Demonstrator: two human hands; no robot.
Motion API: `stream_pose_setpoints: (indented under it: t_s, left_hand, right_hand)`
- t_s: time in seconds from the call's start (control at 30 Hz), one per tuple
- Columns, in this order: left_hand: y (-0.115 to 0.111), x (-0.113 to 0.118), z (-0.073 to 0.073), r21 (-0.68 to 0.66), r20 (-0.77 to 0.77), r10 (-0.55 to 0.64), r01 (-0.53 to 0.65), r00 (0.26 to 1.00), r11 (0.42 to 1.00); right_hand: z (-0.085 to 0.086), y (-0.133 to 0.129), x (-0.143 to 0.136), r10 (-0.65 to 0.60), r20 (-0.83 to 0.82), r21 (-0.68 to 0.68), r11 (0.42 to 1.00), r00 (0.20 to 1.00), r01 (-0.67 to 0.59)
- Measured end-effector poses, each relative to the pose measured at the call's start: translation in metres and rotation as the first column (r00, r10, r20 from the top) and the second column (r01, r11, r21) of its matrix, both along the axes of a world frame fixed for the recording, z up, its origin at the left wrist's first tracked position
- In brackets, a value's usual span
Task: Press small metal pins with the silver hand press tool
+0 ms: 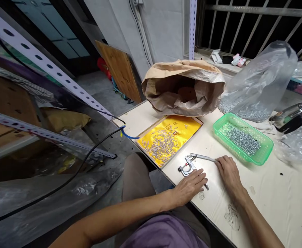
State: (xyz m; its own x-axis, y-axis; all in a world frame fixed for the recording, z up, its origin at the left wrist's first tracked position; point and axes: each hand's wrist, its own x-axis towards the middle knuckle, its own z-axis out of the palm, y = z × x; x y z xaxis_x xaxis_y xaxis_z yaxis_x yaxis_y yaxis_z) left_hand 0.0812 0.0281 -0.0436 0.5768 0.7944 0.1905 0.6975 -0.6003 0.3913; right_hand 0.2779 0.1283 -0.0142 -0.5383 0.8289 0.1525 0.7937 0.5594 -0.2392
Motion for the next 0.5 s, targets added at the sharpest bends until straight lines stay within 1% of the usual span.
stream_pose_setpoints:
  t_s: [0.07, 0.13, 0.17, 0.2, 0.27, 0.3, 0.37, 0.43, 0.5]
  left_hand:
    - [-0.002, 0.001, 0.000, -0.016, 0.028, 0.007, -0.007, 1.000, 1.000]
    - [-0.001, 0.001, 0.001, -0.020, 0.052, 0.005, -0.004, 0.999, 1.000]
    - [-0.001, 0.001, 0.000, -0.024, 0.061, -0.002, 0.003, 0.998, 1.000]
    - [0.000, 0.001, -0.001, -0.034, 0.067, -0.009, 0.012, 0.998, 0.999]
    - [0.001, 0.001, -0.006, -0.064, 0.066, -0.021, 0.026, 0.998, 0.998]
    - [0.001, 0.002, -0.009, -0.078, 0.062, -0.021, 0.026, 0.998, 0.997]
    - [0.002, 0.004, -0.016, -0.093, 0.050, -0.020, 0.024, 0.999, 0.995]
    - [0.001, 0.007, -0.023, -0.101, 0.045, -0.023, 0.027, 0.999, 0.995]
    - [-0.001, 0.011, -0.026, -0.121, 0.046, 0.007, -0.001, 0.999, 0.993]
  right_hand:
    - [0.007, 0.011, -0.011, -0.027, 0.070, 0.002, 1.000, 0.997, 0.027]
    - [0.018, 0.014, -0.033, 0.016, 0.137, 0.018, 1.000, 0.990, -0.019]
    - [0.024, 0.011, -0.047, 0.076, 0.162, 0.019, 0.997, 0.984, -0.081]
    - [0.029, 0.007, -0.063, 0.176, 0.186, 0.000, 0.984, 0.967, -0.179]
    - [0.034, -0.005, -0.092, 0.368, 0.229, -0.065, 0.929, 0.901, -0.364]
    - [0.035, -0.010, -0.104, 0.427, 0.250, -0.085, 0.904, 0.869, -0.419]
    - [0.030, -0.018, -0.120, 0.486, 0.271, -0.112, 0.873, 0.831, -0.474]
    - [0.023, -0.021, -0.126, 0.507, 0.220, -0.132, 0.862, 0.833, -0.490]
    - [0.021, -0.022, -0.128, 0.524, 0.050, -0.134, 0.847, 0.850, -0.514]
